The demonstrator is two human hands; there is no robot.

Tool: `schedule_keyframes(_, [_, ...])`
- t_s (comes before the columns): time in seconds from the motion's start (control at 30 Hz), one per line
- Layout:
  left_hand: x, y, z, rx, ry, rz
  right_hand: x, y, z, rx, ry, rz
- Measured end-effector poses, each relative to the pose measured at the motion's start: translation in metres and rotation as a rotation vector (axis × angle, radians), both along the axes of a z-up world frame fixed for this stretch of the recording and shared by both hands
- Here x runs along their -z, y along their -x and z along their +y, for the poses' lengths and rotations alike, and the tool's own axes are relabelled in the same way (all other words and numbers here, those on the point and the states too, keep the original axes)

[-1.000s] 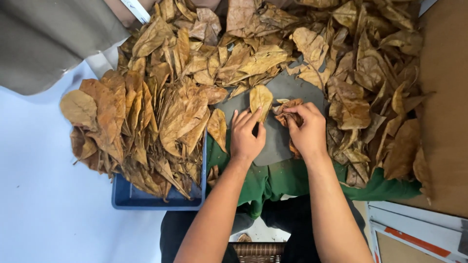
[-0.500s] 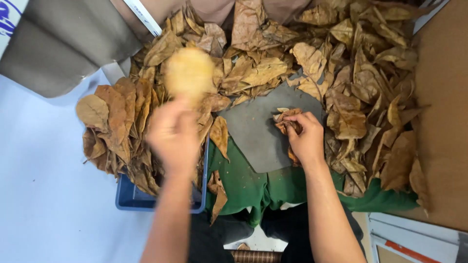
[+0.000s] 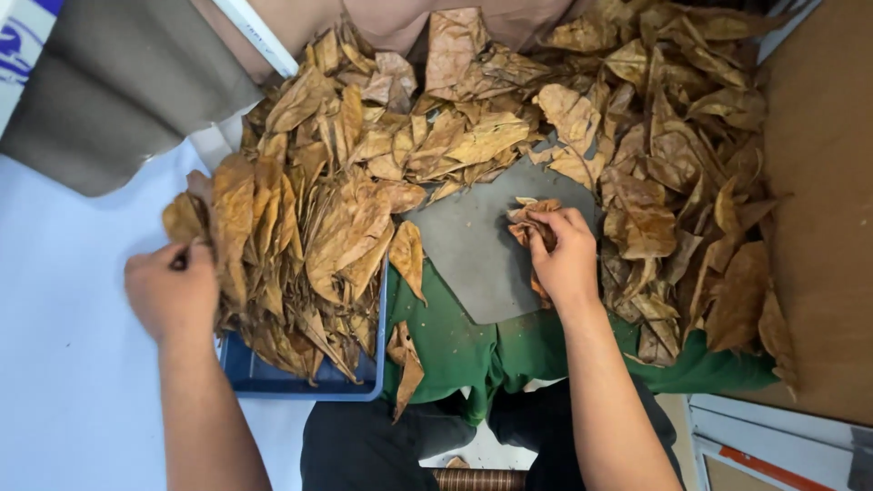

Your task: The person is selecting dried leaves from a large pile, tearing them into appropriate sizes, and rolling them around a thin stick on a flat surface.

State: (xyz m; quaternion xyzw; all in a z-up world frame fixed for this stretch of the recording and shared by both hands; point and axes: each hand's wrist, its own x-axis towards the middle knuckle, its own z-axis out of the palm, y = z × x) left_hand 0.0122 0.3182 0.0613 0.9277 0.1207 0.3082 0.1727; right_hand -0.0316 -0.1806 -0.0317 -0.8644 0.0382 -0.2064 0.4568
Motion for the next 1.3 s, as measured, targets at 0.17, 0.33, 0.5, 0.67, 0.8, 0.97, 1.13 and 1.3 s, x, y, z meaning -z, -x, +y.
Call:
schedule_keyframes(0.17, [-0.004, -0.003, -0.004, -0.001, -0.39, 0.044, 0.006, -0.001, -0.002, -0.035, 0.079, 0.059])
schedule_keyframes(0.33, [-0.029, -0.002, -0.009, 0.096, -0.362, -0.085, 0.009, -0.002, -0.003, -0.032, 0.078, 0.049])
schedule_keyframes(0.5, [-0.09, 0.009, -0.086, 0.271, -0.22, -0.241, 0.004, 0.0, -0.001, -0.028, 0.076, 0.091])
schedule_keyframes(0.67, [-0.115, -0.002, -0.174, 0.55, -0.081, -0.308, 0.018, -0.007, -0.007, -0.026, 0.052, -0.036])
schedule_keyframes(0.8, [-0.087, -0.045, -0.231, 0.681, -0.032, -0.37, 0.02, -0.01, -0.007, 0.044, 0.106, -0.078])
schedule_keyframes(0.97, [-0.046, -0.077, -0.325, 0.827, 0.176, -0.234, 0.018, -0.011, -0.007, 0.023, 0.045, -0.054])
schedule_keyframes(1.13, [-0.019, -0.101, -0.417, 0.967, 0.212, -0.111, 0.012, -0.011, -0.005, 0.042, 0.062, -0.008])
schedule_keyframes(1.3, [0.013, -0.136, -0.49, 1.127, 0.036, -0.002, 0.009, -0.013, -0.002, 0.059, 0.019, 0.055])
